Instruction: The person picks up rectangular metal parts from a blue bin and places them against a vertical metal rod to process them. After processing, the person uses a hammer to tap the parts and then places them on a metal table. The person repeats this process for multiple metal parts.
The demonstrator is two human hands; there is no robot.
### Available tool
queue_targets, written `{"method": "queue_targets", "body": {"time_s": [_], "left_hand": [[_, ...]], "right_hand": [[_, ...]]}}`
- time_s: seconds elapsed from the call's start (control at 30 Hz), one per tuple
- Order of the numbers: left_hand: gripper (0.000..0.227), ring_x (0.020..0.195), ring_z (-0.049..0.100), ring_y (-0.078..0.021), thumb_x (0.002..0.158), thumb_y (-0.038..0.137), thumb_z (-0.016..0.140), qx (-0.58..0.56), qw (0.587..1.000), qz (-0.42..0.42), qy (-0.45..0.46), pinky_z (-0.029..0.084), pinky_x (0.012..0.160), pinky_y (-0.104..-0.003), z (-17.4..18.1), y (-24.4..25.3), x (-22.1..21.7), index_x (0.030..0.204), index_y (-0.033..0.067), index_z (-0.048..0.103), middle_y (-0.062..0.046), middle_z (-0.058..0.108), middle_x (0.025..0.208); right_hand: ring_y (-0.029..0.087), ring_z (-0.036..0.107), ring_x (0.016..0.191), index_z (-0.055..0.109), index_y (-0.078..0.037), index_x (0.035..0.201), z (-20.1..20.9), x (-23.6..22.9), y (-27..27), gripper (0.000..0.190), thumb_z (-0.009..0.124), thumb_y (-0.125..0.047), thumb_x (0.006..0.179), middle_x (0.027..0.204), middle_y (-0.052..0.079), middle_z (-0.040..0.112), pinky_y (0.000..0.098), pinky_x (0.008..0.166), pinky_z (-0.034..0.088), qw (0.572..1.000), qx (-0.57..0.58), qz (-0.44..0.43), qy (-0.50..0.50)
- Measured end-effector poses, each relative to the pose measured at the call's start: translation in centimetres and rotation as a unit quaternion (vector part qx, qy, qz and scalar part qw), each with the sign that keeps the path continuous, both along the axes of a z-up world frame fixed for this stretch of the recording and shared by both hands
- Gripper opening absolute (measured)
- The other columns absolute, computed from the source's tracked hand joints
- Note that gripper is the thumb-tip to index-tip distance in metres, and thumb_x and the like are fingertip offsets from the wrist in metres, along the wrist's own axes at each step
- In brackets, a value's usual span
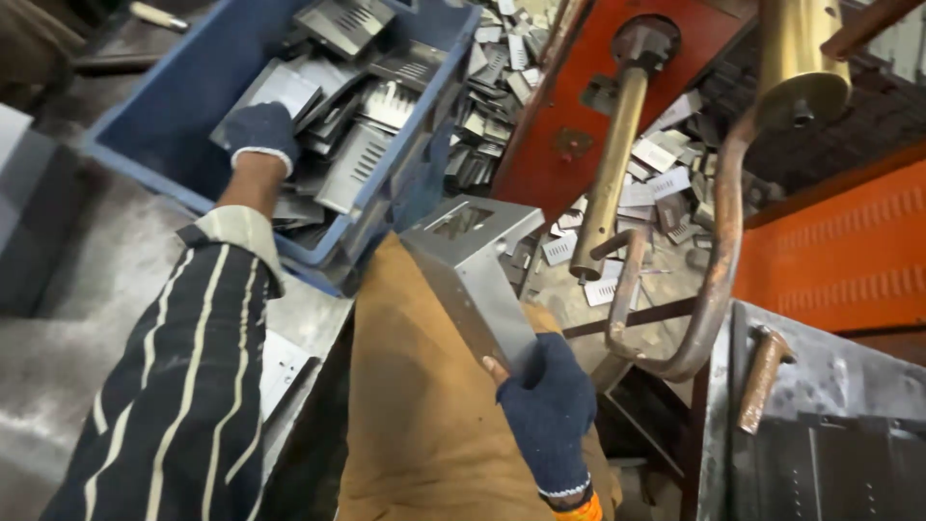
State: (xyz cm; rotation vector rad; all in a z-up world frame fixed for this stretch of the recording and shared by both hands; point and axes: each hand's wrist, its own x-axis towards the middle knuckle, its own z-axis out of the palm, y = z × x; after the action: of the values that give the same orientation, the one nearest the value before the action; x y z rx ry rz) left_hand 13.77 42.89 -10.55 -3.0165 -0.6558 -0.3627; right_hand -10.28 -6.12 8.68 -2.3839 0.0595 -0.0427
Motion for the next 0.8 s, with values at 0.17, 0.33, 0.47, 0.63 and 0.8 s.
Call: {"method": "queue_targets", "body": {"time_s": [0.17,0.33,0.47,0.63,0.8], "left_hand": [[0.024,0.084,0.071,-0.0402,0.082,0.030,0.076,-0.023,0.992,-0.116,-0.045,0.056,0.074,-0.049,10.6,-5.2,-6.1,0.090,0.0072,0.078,-0.021,0.073,0.089],[0.031,0.080,0.065,-0.0356,0.097,0.032,0.083,-0.244,0.927,-0.131,-0.254,0.053,0.073,-0.046,18.8,-11.7,-16.1,0.097,0.0023,0.073,-0.016,0.068,0.086],[0.034,0.098,0.068,-0.0183,0.102,0.025,0.069,-0.722,0.586,-0.160,-0.330,0.059,0.086,-0.033,14.9,-18.4,-21.4,0.128,0.0066,0.058,-0.004,0.068,0.111],[0.048,0.075,0.065,-0.0212,0.109,0.054,0.057,-0.954,0.246,-0.138,-0.104,0.052,0.058,-0.035,-1.9,-31.3,-24.0,0.131,0.0122,0.063,-0.007,0.069,0.098],[0.055,0.098,0.071,-0.0245,0.104,0.045,0.050,-0.983,0.143,-0.042,-0.108,0.059,0.085,-0.037,-1.7,-38.7,-24.8,0.137,0.0014,0.056,-0.016,0.066,0.122]], "right_hand": [[0.023,0.060,0.046,0.060,-0.004,0.077,-0.7,0.6,-0.1,0.044,0.094,-0.030,0.067,0.054,0.008,0.059,0.0371,0.049,0.047,0.999,-0.008,0.026,-0.047],[0.016,0.062,0.045,0.060,-0.004,0.076,3.6,-0.4,0.4,0.039,0.091,-0.027,0.070,0.051,0.006,0.061,0.0339,0.048,0.048,0.995,0.090,0.029,0.010],[0.018,0.060,0.062,0.066,-0.002,0.094,8.1,-2.7,-2.4,0.036,0.092,-0.017,0.074,0.072,0.008,0.065,0.0341,0.057,0.050,0.982,0.158,0.050,-0.094],[0.016,0.065,0.107,0.060,-0.009,0.135,7.0,-3.9,-10.6,0.042,0.080,-0.016,0.098,0.125,0.002,0.066,0.0314,0.097,0.057,0.878,0.329,-0.042,-0.344],[0.020,0.065,0.099,0.059,-0.005,0.137,8.3,-2.7,-14.0,0.044,0.070,-0.032,0.106,0.121,0.007,0.066,0.0343,0.082,0.054,0.831,0.487,-0.085,-0.255]]}}
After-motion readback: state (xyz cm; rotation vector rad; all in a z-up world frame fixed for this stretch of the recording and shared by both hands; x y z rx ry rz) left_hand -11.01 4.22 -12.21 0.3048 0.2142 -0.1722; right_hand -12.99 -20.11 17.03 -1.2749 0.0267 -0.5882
